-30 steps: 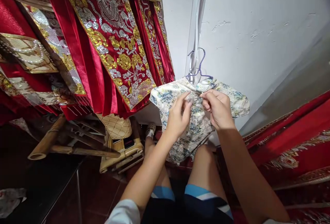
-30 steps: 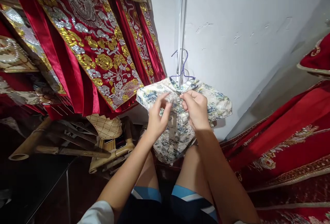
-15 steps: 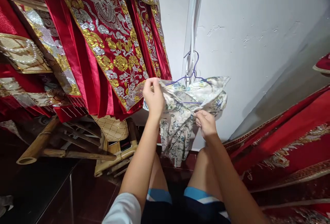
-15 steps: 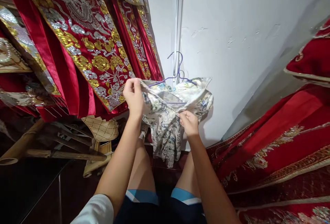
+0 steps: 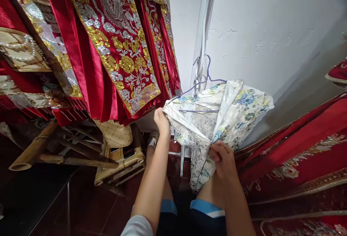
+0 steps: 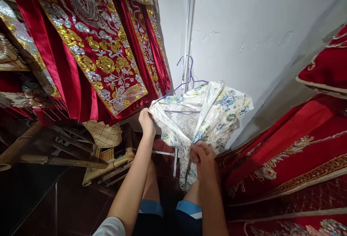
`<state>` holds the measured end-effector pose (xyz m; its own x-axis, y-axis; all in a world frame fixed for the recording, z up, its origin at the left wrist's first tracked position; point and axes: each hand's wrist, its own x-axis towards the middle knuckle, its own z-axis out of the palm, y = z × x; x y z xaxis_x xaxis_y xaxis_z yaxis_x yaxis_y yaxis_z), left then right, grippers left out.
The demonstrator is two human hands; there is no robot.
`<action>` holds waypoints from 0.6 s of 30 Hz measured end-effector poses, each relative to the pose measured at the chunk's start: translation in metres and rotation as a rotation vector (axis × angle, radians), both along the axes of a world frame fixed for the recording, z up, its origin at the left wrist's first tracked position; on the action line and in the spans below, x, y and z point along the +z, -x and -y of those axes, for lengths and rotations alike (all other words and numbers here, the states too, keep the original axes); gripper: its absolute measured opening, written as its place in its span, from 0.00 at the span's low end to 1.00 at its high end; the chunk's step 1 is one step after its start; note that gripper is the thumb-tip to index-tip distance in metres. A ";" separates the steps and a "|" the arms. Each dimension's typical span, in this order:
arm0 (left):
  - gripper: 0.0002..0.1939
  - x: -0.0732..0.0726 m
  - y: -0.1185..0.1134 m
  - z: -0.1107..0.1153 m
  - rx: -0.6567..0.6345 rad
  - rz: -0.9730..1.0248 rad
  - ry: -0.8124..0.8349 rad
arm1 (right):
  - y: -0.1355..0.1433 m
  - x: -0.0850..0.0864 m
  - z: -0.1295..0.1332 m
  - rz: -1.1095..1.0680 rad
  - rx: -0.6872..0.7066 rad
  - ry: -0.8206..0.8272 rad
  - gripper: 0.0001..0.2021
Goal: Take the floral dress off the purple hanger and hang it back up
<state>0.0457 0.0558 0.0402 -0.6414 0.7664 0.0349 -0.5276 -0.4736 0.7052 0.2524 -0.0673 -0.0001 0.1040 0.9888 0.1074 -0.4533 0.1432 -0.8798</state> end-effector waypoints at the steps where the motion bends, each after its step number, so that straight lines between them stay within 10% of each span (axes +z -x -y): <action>1: 0.10 0.001 0.000 -0.001 0.088 -0.161 -0.042 | -0.004 -0.002 0.002 0.007 0.012 0.002 0.13; 6: 0.13 0.011 0.004 -0.012 0.361 -0.658 -0.105 | -0.007 -0.006 0.008 0.055 0.018 -0.011 0.13; 13: 0.13 0.021 0.026 -0.024 -0.021 0.157 0.089 | 0.026 0.005 0.010 0.208 0.081 -0.022 0.15; 18: 0.15 0.005 0.026 -0.011 -0.154 0.254 0.209 | 0.035 -0.001 0.006 0.148 0.049 0.020 0.13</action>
<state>0.0193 0.0670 0.0451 -0.4861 0.8284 -0.2783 -0.7524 -0.2347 0.6155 0.2169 -0.0735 -0.0014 0.0398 0.9943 0.0985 -0.3246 0.1061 -0.9399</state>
